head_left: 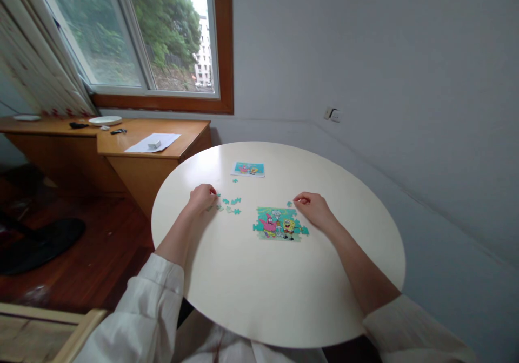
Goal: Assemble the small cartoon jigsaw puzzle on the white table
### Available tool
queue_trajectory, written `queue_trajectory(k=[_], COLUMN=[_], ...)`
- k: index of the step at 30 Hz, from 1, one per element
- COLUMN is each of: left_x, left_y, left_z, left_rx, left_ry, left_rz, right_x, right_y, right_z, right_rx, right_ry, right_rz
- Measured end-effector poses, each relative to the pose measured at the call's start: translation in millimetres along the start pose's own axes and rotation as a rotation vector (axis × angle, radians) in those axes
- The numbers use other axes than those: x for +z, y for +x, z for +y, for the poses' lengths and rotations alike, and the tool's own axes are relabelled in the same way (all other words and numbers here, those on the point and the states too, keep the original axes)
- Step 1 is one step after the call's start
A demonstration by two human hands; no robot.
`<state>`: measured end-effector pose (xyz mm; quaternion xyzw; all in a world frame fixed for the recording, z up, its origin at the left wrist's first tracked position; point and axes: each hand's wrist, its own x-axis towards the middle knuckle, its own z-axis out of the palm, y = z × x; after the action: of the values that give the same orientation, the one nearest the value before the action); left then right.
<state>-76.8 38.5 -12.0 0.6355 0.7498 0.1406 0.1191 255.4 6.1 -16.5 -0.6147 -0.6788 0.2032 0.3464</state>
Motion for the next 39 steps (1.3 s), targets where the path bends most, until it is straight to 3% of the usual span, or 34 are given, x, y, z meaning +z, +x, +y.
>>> queue_trajectory(k=[9,15,18,23,28,32,39], left_x=[-0.1,3.3,2.1,5.1,21.5,29.4,21.5], left_y=[-5,-6,-12,-30,-39,-38,-45], left_z=[6,3,12,40,54,54,59], left_rx=[0.036,0.091,0.154,0.426,0.422,0.393,0.410], left_ry=[0.021,-0.199,-0.469,-0.831,-0.925,-0.957,-0.855], left_rz=[0.026,0.044,-0.017,-0.192,-0.370,-0.375,-0.369], right_x=[0,1,1,3,5,6,6], right_y=[0,0,0,0,0,0,1], right_z=[-2,-2,-3,-2,1,1,0], right_rx=[0.002,-0.011,-0.019,-0.019,-0.029,-0.028,-0.032], right_ry=[-0.016,0.003,0.008,0.005,0.030,0.035,0.029], right_rz=[-0.008,-0.014,-0.015,-0.018,-0.026,-0.023,-0.023])
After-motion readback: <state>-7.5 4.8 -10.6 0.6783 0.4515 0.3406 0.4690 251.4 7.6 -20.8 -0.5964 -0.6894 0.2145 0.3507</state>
